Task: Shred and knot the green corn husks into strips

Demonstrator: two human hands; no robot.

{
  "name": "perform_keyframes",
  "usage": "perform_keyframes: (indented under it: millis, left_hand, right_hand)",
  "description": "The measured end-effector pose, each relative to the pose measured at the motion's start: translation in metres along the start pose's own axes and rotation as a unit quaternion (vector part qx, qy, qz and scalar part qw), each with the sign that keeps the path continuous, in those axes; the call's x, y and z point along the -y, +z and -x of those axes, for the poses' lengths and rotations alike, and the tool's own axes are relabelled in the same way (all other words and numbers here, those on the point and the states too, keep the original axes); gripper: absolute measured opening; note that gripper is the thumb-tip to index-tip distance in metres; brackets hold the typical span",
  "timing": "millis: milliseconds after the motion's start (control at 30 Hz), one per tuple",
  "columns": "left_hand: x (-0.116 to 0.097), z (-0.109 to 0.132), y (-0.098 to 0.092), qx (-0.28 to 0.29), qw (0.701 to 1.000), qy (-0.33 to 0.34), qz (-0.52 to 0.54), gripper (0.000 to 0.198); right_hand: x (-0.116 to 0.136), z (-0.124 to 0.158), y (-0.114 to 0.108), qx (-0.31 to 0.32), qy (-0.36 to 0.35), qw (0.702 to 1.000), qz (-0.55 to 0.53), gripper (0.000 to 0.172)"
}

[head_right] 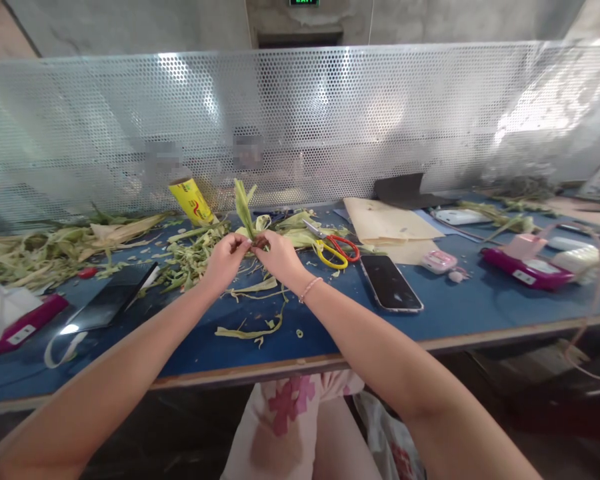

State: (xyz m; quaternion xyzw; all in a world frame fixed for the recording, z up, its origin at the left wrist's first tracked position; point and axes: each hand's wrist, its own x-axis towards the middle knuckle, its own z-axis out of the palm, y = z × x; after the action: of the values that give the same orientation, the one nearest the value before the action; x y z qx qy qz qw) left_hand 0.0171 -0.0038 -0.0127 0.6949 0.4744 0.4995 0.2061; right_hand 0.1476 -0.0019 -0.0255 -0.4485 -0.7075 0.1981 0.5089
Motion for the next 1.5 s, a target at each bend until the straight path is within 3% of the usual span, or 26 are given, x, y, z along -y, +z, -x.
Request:
perform_keyframes:
  millis: [233, 500, 700, 933, 1067, 1500]
  left_hand:
    - [0.002, 0.001, 0.002, -0.025, 1.0, -0.001, 0.009, 0.012]
    - [0.006, -0.001, 0.004, -0.03, 0.994, -0.033, 0.099, 0.014]
    - [0.006, -0.001, 0.003, -0.057, 0.993, -0.037, 0.097, 0.013]
    - [0.004, -0.002, 0.0, -0.061, 0.997, -0.008, 0.056, 0.014]
    - [0.002, -0.001, -0.001, -0.06, 0.997, 0.002, 0.04, 0.013]
    - [0.023, -0.008, 0.004, -0.071, 0.986, -0.035, 0.146, 0.019]
  right_hand:
    - [-0.003, -0.001, 0.002, -0.005, 0.015, 1.0, -0.021, 0.032]
    - [-0.006, 0.0, 0.003, -0.008, -0.052, 0.999, -0.005, 0.01]
    - [-0.002, 0.002, 0.0, -0.012, -0.088, 0.996, 0.029, 0.005]
    - [0.003, 0.005, -0.003, -0.007, -0.119, 0.992, 0.052, 0.006]
    - [-0.001, 0.003, -0.004, 0.0, -0.134, 0.99, 0.05, 0.016]
    - [-0.003, -0.003, -0.007, 0.047, -0.157, 0.985, 0.052, 0.025]
